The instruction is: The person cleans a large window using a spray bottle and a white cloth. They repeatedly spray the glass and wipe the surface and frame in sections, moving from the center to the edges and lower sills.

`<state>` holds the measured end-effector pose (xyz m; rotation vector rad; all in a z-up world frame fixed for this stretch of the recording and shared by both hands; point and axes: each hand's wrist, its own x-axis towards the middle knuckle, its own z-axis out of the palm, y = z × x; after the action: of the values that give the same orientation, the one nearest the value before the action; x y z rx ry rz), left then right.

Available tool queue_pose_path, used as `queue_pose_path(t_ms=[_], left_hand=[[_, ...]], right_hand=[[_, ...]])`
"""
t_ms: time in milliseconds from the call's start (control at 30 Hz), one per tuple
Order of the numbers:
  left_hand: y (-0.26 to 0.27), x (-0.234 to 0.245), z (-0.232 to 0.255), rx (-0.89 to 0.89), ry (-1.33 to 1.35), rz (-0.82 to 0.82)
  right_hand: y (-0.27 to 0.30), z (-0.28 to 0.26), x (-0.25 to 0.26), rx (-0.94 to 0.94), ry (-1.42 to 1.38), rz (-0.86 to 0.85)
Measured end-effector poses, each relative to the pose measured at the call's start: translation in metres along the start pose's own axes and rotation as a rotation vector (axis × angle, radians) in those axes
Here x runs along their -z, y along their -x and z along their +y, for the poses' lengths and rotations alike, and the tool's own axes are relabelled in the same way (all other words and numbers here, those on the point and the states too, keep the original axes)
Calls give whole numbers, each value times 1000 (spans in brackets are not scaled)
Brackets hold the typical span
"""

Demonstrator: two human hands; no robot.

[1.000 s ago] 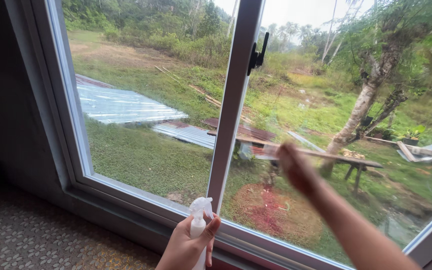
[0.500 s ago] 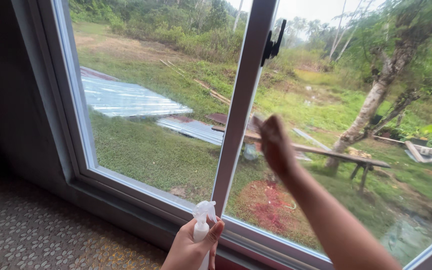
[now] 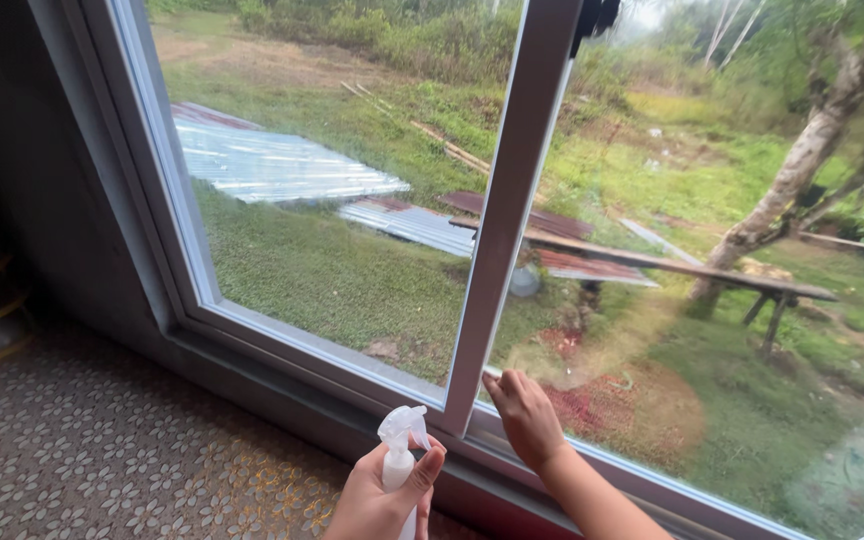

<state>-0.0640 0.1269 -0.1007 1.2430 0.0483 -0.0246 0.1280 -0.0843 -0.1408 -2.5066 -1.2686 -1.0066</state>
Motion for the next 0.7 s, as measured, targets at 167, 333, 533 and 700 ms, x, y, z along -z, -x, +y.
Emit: queue_pose_path(t_ms=[167,333,533,700], left_hand=[[3,7,-9,45,-17,28],[2,4,-23,36,-23,9],[-4,-18,-45,22,7,-59],[-4,-46,-53,39,-25,-121]], right_hand=[[32,-13,-34,-68,-42,-109],[37,-19,-33,-86,-35,-89],[66,-3,3,-152,-66,-89],[119,28,41,-226,-56,-54]])
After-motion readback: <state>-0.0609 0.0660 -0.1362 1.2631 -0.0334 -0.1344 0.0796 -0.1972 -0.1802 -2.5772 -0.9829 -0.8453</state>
